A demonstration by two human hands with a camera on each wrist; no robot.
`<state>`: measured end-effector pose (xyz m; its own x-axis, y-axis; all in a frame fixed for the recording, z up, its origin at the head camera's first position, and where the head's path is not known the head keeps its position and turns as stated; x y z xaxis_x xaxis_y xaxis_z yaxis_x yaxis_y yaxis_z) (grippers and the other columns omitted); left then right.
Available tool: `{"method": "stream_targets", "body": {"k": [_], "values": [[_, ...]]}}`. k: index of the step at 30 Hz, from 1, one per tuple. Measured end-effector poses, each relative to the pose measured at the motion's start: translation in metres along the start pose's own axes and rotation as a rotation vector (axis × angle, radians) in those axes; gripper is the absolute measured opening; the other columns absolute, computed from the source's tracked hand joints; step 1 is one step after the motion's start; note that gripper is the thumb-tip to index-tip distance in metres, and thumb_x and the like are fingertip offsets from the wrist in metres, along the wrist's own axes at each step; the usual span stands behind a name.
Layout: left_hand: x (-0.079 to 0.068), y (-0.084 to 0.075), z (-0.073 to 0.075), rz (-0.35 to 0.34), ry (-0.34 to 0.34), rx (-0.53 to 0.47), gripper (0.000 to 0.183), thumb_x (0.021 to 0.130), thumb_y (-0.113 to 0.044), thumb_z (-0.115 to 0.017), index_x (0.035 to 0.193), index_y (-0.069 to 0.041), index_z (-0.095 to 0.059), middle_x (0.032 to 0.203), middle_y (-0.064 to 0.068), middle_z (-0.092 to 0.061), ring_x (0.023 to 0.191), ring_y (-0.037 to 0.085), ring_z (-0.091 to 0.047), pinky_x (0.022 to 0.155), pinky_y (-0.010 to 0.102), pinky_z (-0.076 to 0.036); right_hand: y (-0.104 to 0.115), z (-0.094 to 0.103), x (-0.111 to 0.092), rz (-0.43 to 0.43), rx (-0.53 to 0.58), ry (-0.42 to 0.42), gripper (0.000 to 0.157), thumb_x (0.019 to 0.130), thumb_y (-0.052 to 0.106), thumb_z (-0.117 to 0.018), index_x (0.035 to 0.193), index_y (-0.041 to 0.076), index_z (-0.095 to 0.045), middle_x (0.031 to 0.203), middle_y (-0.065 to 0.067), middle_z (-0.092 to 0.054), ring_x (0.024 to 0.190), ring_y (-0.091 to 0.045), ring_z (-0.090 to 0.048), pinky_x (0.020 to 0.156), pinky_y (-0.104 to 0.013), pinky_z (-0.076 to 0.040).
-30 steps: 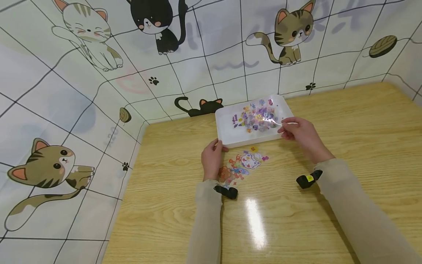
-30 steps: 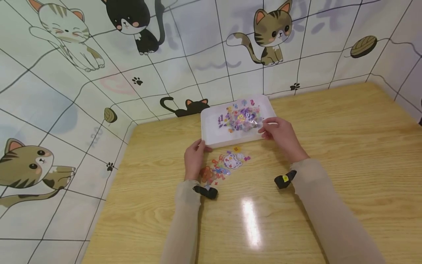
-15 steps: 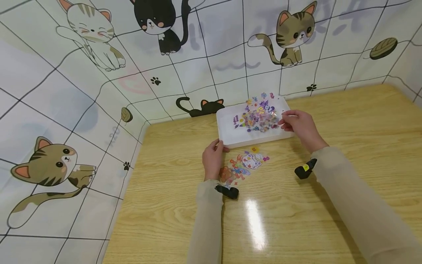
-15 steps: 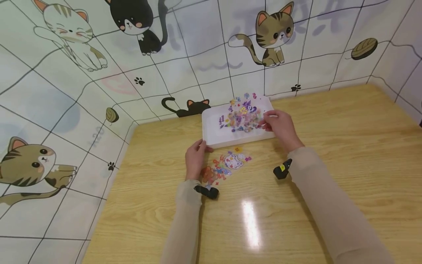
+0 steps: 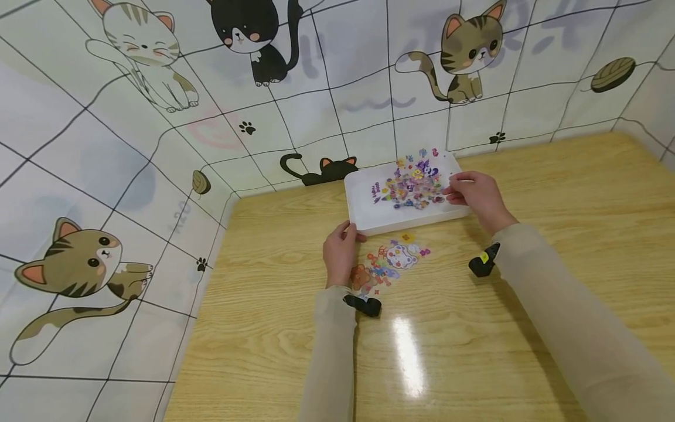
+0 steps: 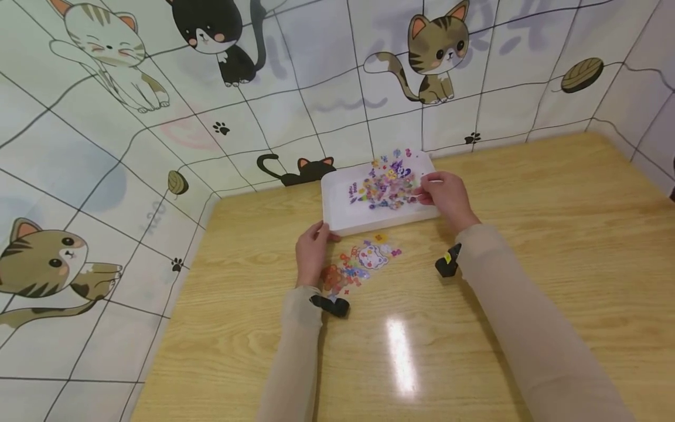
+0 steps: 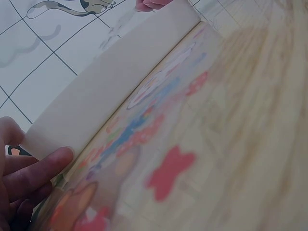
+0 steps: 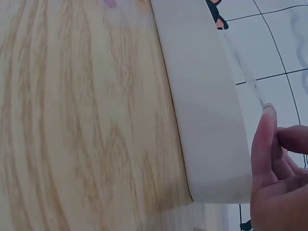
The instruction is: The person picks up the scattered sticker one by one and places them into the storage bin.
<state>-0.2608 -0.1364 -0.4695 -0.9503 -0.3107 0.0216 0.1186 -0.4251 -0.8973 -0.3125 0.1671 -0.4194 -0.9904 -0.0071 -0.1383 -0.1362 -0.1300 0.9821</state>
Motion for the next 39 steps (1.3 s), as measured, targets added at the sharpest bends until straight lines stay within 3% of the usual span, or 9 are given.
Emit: {"method": "stream_targets", "body": {"k": [9,21,39], "values": [[0.0,0.001,0.002,-0.019,-0.006,-0.001,0.037,0.088,-0.04,-0.048,0.116,-0.019,-0.061,0.068,-0.006,-0.066,0.089,0.003,-0.057,0.09,0.032,-0.036,-0.004,0.0,0.009,-0.056,-0.004,0.03,0.044,0.093,0.021,-0.047,0.129,-0.003,-0.038,0.093,-0.006,-0.062,0.081,-0.013,-0.063,0.074,-0.027,-0.049],[-0.001,0.0,0.002,-0.008,-0.001,0.012,0.039,0.088,-0.042,-0.048,0.117,-0.019,-0.061,0.069,-0.007,-0.067,0.088,0.0,-0.056,0.09,0.03,-0.036,-0.003,-0.001,0.01,-0.111,-0.077,0.066,0.044,0.094,0.02,-0.044,0.131,-0.002,-0.037,0.11,-0.02,-0.055,0.08,-0.01,-0.062,0.079,-0.029,-0.047],[-0.002,-0.003,0.002,-0.017,-0.005,0.016,0.038,0.088,-0.041,-0.047,0.116,-0.019,-0.061,0.068,-0.007,-0.067,0.085,0.002,-0.057,0.088,0.031,-0.037,-0.001,-0.002,0.015,-0.128,-0.154,0.1,0.045,0.095,0.021,-0.041,0.13,-0.006,-0.037,0.107,-0.018,-0.059,0.079,-0.01,-0.063,0.075,-0.026,-0.048]]}}
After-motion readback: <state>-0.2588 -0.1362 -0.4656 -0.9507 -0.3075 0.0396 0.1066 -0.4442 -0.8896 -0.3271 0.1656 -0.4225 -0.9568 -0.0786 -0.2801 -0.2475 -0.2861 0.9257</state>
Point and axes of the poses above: each hand's wrist, its own x-axis towards the middle knuckle, its own z-axis out of the back of the hand, y = z × x, the point moved 5 cm from there along x, towards the middle knuckle
